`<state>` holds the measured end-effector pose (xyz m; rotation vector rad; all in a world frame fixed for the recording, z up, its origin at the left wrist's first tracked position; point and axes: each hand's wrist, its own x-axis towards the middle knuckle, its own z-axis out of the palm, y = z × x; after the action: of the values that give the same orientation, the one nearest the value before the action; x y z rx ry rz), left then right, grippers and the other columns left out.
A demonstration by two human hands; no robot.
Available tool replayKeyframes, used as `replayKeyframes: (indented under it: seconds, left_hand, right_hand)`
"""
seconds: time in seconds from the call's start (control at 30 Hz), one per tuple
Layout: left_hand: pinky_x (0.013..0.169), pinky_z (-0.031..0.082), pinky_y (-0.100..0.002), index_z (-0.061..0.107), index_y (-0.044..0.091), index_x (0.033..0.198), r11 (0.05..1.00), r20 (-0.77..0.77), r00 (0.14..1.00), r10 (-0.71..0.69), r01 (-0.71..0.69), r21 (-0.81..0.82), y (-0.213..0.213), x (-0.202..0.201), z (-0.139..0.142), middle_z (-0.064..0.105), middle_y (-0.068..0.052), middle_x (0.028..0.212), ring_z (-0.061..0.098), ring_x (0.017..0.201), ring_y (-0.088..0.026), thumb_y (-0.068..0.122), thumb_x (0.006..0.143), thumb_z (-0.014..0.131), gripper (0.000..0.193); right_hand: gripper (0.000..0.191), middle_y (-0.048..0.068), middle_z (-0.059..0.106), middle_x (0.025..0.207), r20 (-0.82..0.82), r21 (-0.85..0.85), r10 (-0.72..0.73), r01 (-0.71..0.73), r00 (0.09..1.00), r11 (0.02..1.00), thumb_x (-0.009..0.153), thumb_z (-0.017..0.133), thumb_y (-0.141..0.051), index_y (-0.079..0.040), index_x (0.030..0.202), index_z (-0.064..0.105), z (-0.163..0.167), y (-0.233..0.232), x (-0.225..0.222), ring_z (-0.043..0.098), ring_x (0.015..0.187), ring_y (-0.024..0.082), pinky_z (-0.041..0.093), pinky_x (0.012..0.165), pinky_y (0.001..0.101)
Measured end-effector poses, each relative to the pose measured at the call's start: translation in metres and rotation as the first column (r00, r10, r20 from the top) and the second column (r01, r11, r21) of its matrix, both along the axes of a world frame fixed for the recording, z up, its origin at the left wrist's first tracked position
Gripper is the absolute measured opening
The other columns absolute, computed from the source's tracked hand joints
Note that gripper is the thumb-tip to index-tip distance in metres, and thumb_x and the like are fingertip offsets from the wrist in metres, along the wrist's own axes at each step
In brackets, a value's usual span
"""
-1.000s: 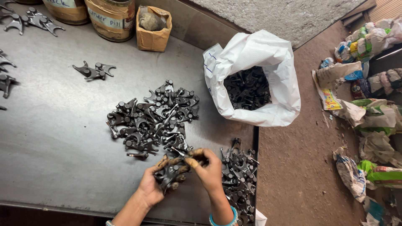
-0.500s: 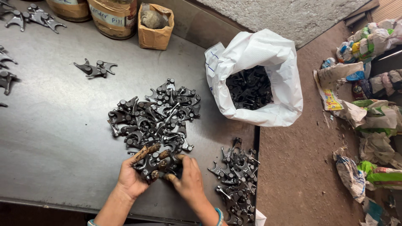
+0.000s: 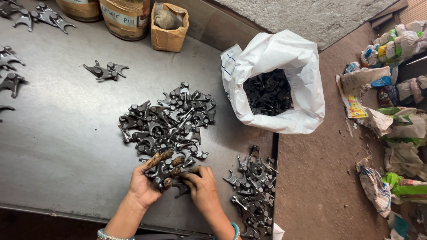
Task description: The person picks up dark metal castings from a workbench one at a time, turns them in their hands, and places them into a white sack on the bench. They occasionally gather several castings in one hand before dropping them into the sack, working through a large pile of parts.
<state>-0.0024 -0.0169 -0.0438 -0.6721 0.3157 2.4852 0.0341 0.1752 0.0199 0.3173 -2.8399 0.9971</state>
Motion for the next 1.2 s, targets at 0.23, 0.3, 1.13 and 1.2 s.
replayKeyframes:
  seconds: [0.23,0.3,1.13,1.2]
  left_hand:
    - [0.053,0.053,-0.033,0.070,0.008,0.124,1.000,-0.041,0.999,-0.011,0.012,0.015,-0.006,0.004,0.004,0.075,-0.016,0.112,0.071,0.084,-0.030,0.032,0.093,0.056,0.042]
    - [0.054,0.054,-0.033,0.069,0.009,0.126,0.999,-0.027,0.999,-0.035,0.035,-0.002,0.000,0.004,0.000,0.075,-0.016,0.114,0.071,0.084,-0.029,0.033,0.093,0.056,0.043]
    - [0.074,0.064,-0.048,0.067,0.006,0.122,0.973,-0.051,0.972,-0.230,0.228,-0.044,0.051,0.035,-0.023,0.074,-0.013,0.110,0.074,0.093,-0.028,0.019,0.088,0.067,0.037]
    - [0.067,0.064,-0.048,0.069,0.009,0.119,0.972,-0.063,0.972,-0.225,0.229,0.049,0.057,0.031,-0.016,0.075,-0.013,0.106,0.075,0.087,-0.030,0.019,0.083,0.066,0.038]
  right_hand:
    - [0.031,0.010,0.066,0.100,0.046,0.074,-0.141,0.137,0.989,0.988,0.070,0.080,0.000,-0.002,0.099,0.068,0.021,0.032,0.006,0.060,0.098,0.032,0.050,0.085,0.0407]
    - [0.039,0.013,0.065,0.106,0.028,0.030,-0.024,0.023,0.999,0.999,0.066,0.080,0.002,0.000,0.102,0.063,0.017,0.035,0.007,0.059,0.102,0.035,0.048,0.088,0.0429]
    - [0.015,0.003,0.072,0.092,0.251,-0.686,-0.012,0.187,0.968,0.703,0.093,0.077,-0.008,0.002,0.101,0.068,-0.021,0.051,0.005,0.067,0.084,0.010,0.056,0.074,0.0262]
    - [0.014,0.006,0.067,0.084,0.354,-0.618,-0.177,0.372,0.918,0.693,0.095,0.076,-0.009,0.003,0.099,0.070,-0.019,0.053,-0.009,0.057,0.073,0.016,0.046,0.064,0.0308]
